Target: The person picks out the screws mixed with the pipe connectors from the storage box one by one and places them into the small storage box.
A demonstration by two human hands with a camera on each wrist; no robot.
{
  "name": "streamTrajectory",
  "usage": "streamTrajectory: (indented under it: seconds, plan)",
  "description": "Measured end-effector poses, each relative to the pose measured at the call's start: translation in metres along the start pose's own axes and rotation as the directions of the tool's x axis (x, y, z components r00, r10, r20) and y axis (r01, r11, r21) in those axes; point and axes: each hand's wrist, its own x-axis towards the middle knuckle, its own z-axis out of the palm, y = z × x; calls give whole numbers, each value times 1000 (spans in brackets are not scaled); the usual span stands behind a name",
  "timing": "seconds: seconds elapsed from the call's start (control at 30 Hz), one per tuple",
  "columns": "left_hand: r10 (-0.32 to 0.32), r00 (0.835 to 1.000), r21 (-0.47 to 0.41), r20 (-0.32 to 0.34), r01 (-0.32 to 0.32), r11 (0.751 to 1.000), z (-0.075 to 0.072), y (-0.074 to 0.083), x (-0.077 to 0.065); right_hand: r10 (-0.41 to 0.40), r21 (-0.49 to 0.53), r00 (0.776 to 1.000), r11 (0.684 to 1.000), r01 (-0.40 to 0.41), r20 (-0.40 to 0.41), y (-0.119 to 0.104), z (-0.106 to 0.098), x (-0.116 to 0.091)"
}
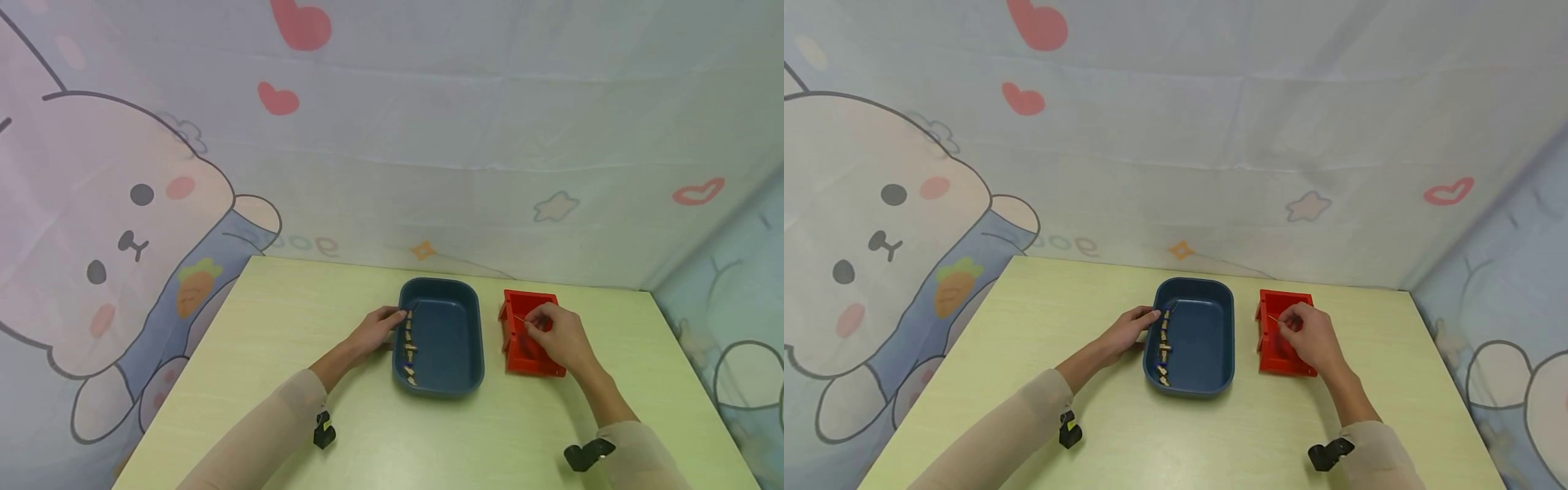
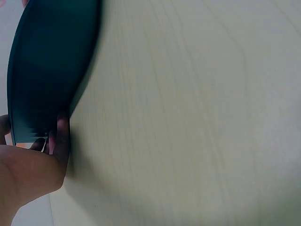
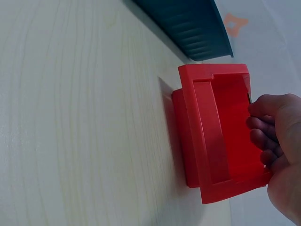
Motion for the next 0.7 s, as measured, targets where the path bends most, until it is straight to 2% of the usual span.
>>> streamTrajectory:
  seconds: [0.7]
  plan:
    - [3,1000,9,-4,-3,1000,1,0,-1,-10,13,1000,1000,10,-4,3,0,0]
